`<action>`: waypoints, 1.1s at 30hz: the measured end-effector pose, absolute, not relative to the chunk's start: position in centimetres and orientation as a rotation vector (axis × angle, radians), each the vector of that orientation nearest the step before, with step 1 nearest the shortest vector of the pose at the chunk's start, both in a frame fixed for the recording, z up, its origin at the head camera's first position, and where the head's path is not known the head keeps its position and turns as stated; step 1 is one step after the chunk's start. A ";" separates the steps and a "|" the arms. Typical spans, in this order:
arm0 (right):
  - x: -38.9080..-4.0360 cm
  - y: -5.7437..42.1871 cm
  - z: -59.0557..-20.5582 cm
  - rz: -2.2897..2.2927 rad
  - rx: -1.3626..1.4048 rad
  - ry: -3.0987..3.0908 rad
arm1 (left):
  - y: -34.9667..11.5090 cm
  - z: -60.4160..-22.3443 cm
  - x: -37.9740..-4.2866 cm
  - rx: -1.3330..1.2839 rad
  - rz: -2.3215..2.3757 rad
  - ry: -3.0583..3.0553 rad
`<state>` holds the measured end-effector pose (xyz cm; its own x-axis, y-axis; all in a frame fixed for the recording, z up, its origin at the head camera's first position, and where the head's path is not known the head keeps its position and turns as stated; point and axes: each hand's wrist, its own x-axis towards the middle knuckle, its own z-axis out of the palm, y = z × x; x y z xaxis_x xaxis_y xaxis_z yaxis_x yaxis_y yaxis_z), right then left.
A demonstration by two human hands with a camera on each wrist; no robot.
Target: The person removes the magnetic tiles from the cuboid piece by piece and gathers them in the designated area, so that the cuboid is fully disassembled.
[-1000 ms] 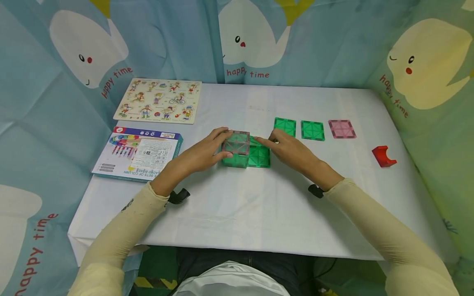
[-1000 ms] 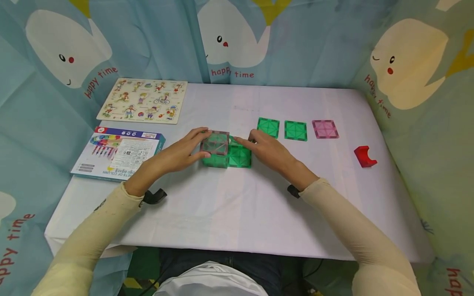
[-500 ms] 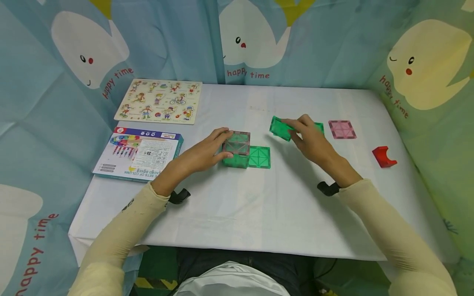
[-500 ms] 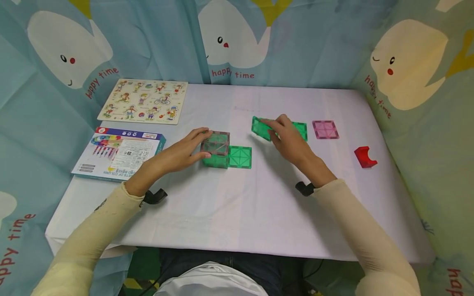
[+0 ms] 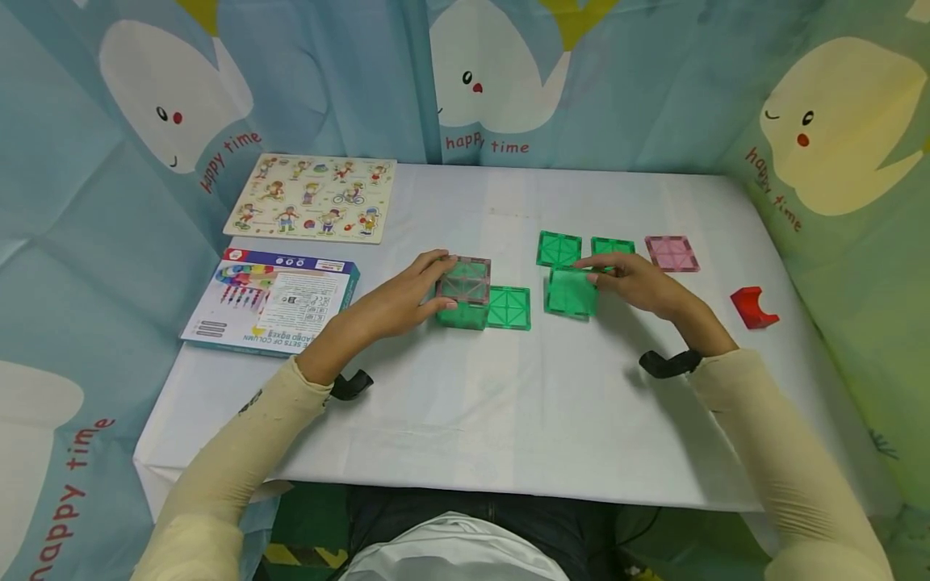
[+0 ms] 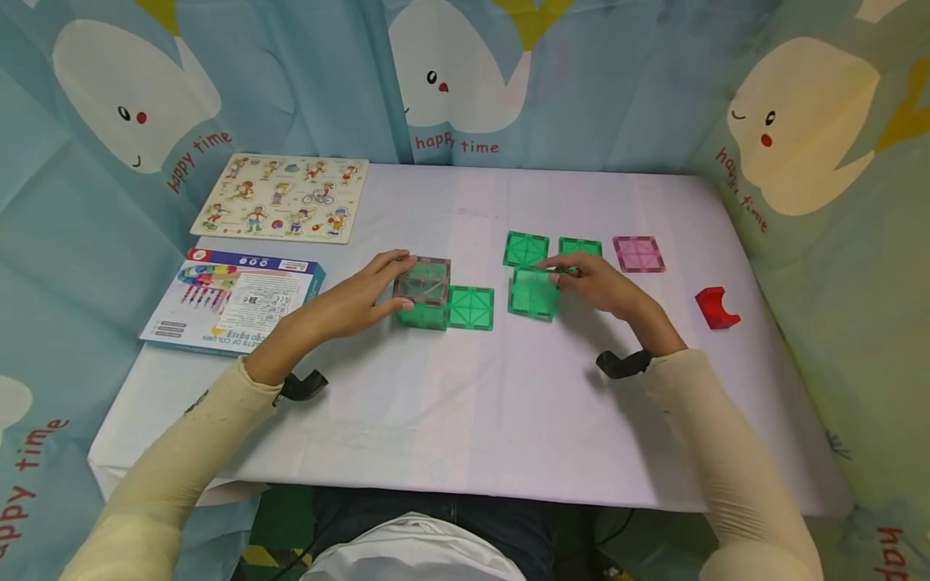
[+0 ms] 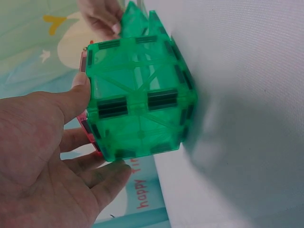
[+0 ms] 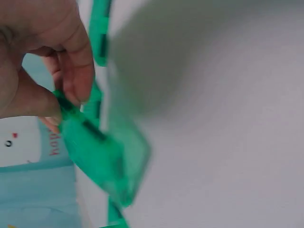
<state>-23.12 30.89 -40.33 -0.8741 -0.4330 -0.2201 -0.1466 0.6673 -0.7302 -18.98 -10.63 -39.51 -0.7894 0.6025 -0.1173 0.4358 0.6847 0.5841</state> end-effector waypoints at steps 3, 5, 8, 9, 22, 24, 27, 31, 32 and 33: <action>-23.3 30.7 -41.5 -1.039 -0.448 2.479 | -10.6 -39.6 -19.0 0.827 0.789 2.601; -23.3 30.3 -42.0 -0.993 -0.468 2.520 | -10.6 -39.6 -19.0 0.830 0.788 2.603; -23.2 29.5 -42.3 -0.949 -0.517 2.598 | -10.6 -39.6 -19.0 0.832 0.788 2.606; -23.1 29.2 -42.5 -0.934 -0.535 2.630 | -10.6 -39.6 -19.0 0.832 0.791 2.604; -22.1 27.5 -42.9 -0.811 -0.615 2.826 | -10.6 -39.5 -19.0 0.826 0.803 2.589; -22.0 27.0 -42.7 -0.799 -0.675 2.869 | -10.6 -39.5 -19.0 0.829 0.807 2.588; -21.6 25.7 -42.5 -0.746 -0.764 2.926 | -10.6 -39.4 -19.0 0.834 0.798 2.596; -20.9 23.5 -42.0 -0.601 -0.798 2.908 | -10.6 -39.4 -19.0 0.836 0.788 2.601; -20.7 22.9 -41.8 -0.565 -0.792 2.886 | -10.6 -39.4 -19.0 0.836 0.790 2.599; -20.5 22.4 -41.7 -0.525 -0.782 2.862 | -10.6 -39.4 -19.0 0.837 0.790 2.599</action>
<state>-20.52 22.43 -41.71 -0.8575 -0.5136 -0.0319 -0.4688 0.8053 -0.3629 -18.99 -10.56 -39.38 -0.7860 0.6084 -0.1099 0.4444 0.6796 0.5837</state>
